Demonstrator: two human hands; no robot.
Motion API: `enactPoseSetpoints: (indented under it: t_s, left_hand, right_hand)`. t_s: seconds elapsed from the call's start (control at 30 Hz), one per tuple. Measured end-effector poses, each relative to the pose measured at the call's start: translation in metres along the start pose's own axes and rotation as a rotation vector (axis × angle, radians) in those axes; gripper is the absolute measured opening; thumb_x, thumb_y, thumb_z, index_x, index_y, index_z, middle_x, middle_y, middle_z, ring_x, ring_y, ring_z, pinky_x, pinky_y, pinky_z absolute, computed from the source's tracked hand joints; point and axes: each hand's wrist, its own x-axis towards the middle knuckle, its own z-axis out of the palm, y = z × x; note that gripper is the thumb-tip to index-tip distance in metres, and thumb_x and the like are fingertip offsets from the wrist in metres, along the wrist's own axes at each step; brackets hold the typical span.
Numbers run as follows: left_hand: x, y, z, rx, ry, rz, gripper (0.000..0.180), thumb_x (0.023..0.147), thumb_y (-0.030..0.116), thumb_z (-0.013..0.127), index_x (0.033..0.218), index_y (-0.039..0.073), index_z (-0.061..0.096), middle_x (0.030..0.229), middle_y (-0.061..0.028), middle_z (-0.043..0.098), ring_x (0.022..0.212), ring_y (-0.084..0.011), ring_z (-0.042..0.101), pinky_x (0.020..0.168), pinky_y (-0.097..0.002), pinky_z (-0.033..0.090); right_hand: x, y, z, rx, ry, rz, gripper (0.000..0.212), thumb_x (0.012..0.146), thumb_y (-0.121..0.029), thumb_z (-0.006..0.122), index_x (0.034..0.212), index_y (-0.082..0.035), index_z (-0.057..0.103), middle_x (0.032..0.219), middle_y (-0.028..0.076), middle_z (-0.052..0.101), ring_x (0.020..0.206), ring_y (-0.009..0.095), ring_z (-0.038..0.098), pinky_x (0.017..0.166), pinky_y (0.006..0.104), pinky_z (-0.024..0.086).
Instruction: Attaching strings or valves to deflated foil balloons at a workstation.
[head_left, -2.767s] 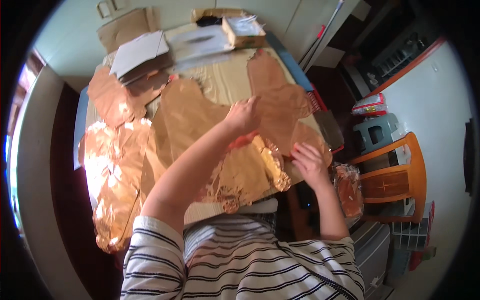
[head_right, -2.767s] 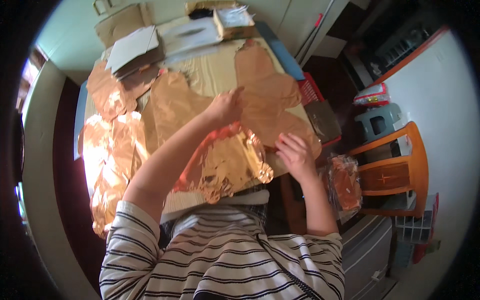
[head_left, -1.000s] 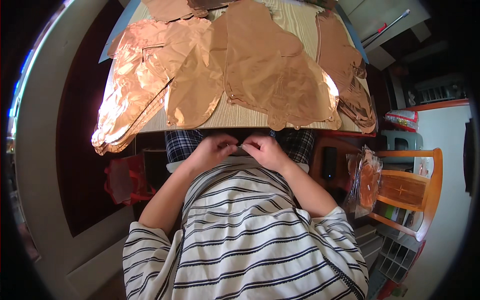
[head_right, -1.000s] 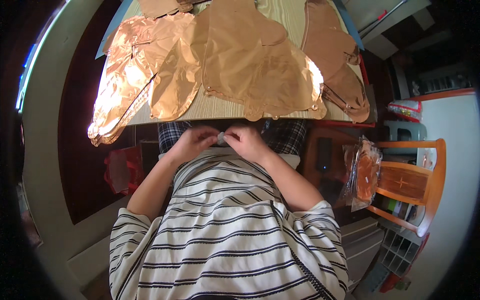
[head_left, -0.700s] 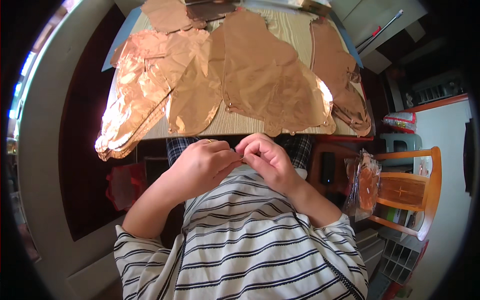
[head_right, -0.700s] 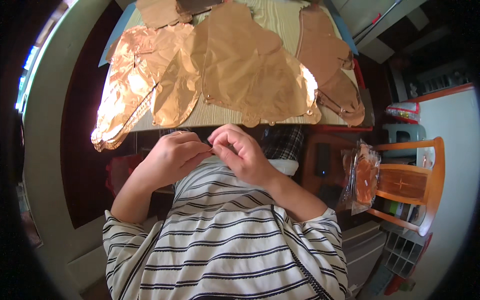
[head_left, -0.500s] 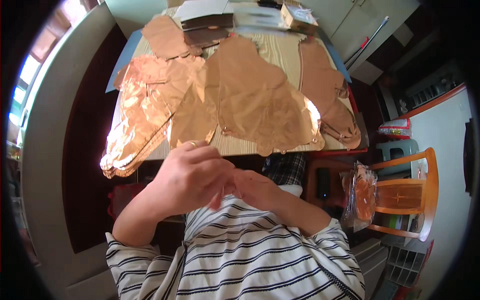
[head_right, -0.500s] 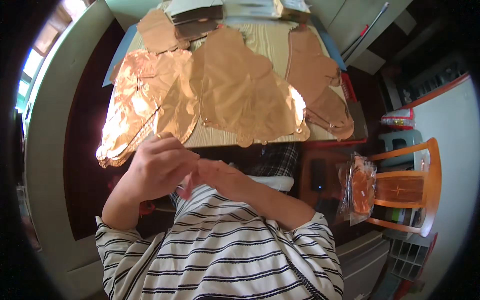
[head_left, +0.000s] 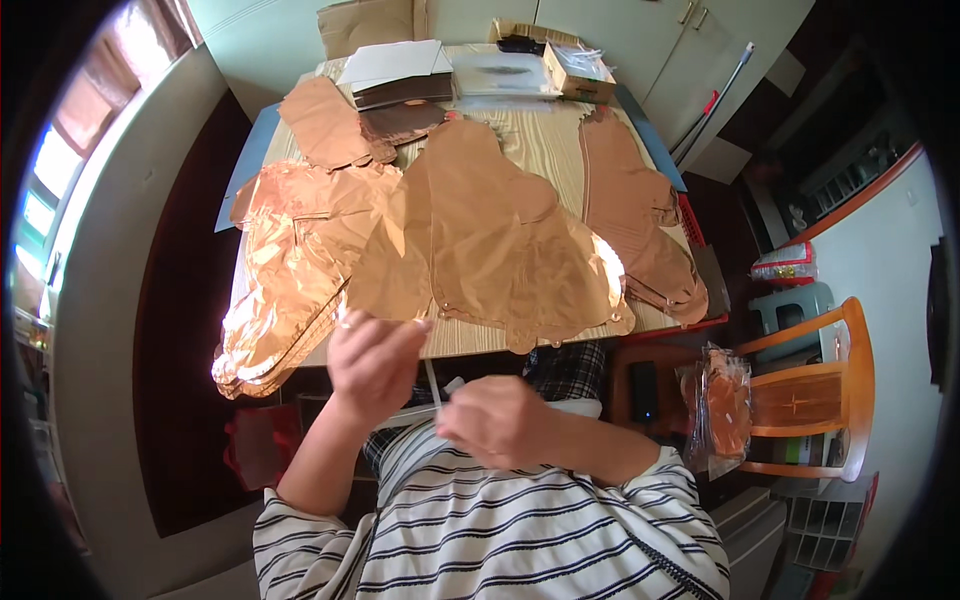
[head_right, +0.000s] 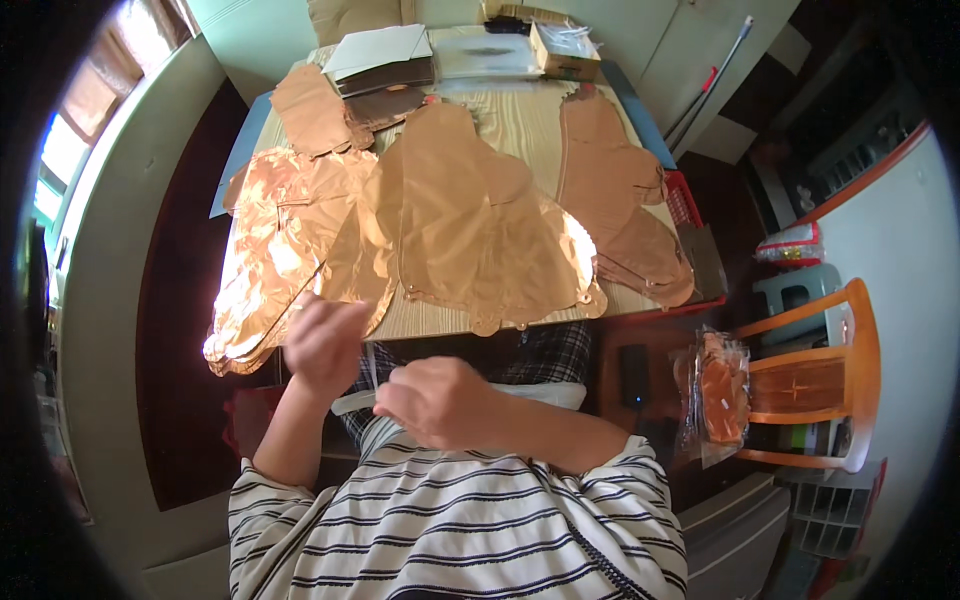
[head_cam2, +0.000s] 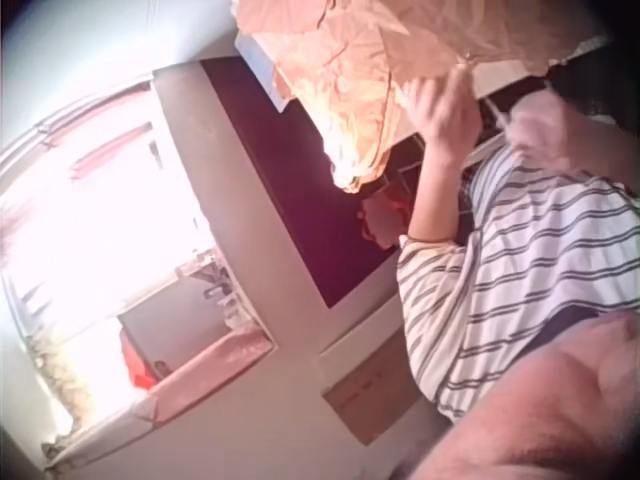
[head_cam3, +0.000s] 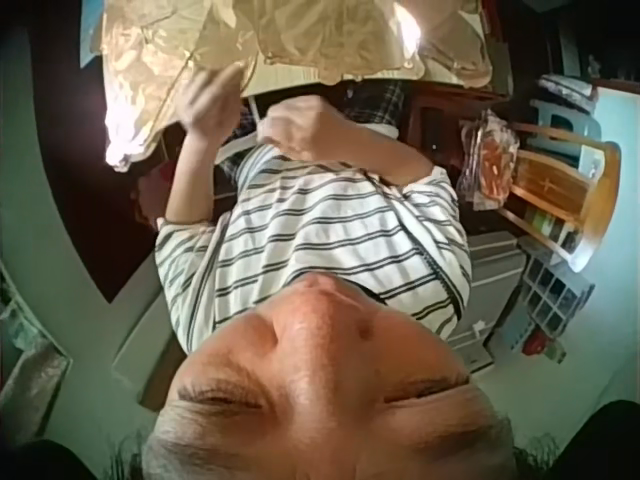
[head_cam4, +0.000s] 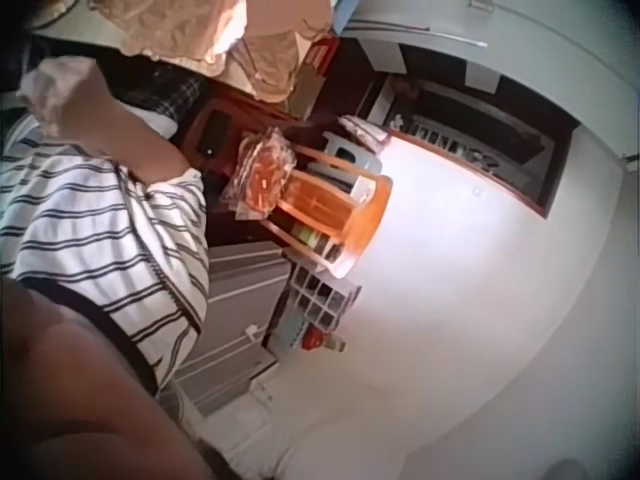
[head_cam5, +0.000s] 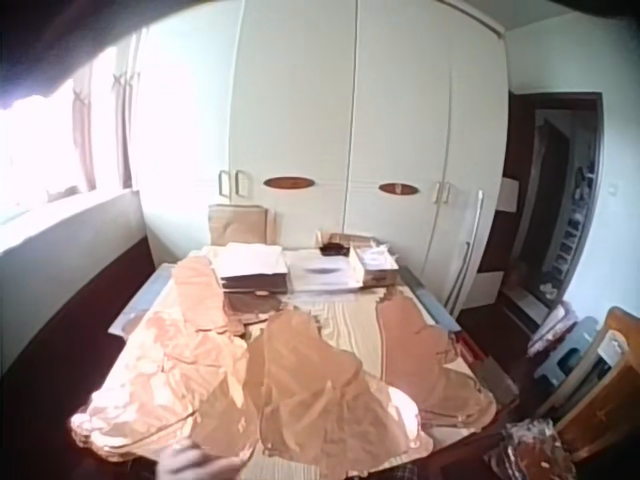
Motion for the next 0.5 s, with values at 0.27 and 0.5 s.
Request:
enactPoseSetpoints:
  t_s: [0.27,0.5]
  left_hand:
    - [0.003,0.023,-0.006,-0.585,0.028,-0.158,0.012,0.08,-0.004,0.069,0.09,0.002,0.071,0.072,-0.009,0.063,0.058,-0.0188,0.055,0.054,-0.0322,0.044]
    - [-0.008,0.031,-0.002,-0.492,-0.238,-0.016,0.028,0.071,-0.008,0.069,0.097,0.005,0.071,0.076,-0.0074,0.063,0.066,-0.0215,0.057,0.06,-0.0318,0.047]
  right_hand:
    - [-0.008,0.03,-0.007,0.157,-0.109,0.113,0.006,0.086,-0.013,0.061,0.083,-0.009,0.058,0.074,0.009,0.054,0.065,0.028,0.058,0.057,0.0387,0.047]
    - [0.013,0.04,-0.028,0.125,-0.089,0.279,0.008,0.089,-0.01,0.062,0.083,-0.006,0.059,0.076,0.008,0.058,0.068,0.027,0.061,0.059,0.0352,0.05]
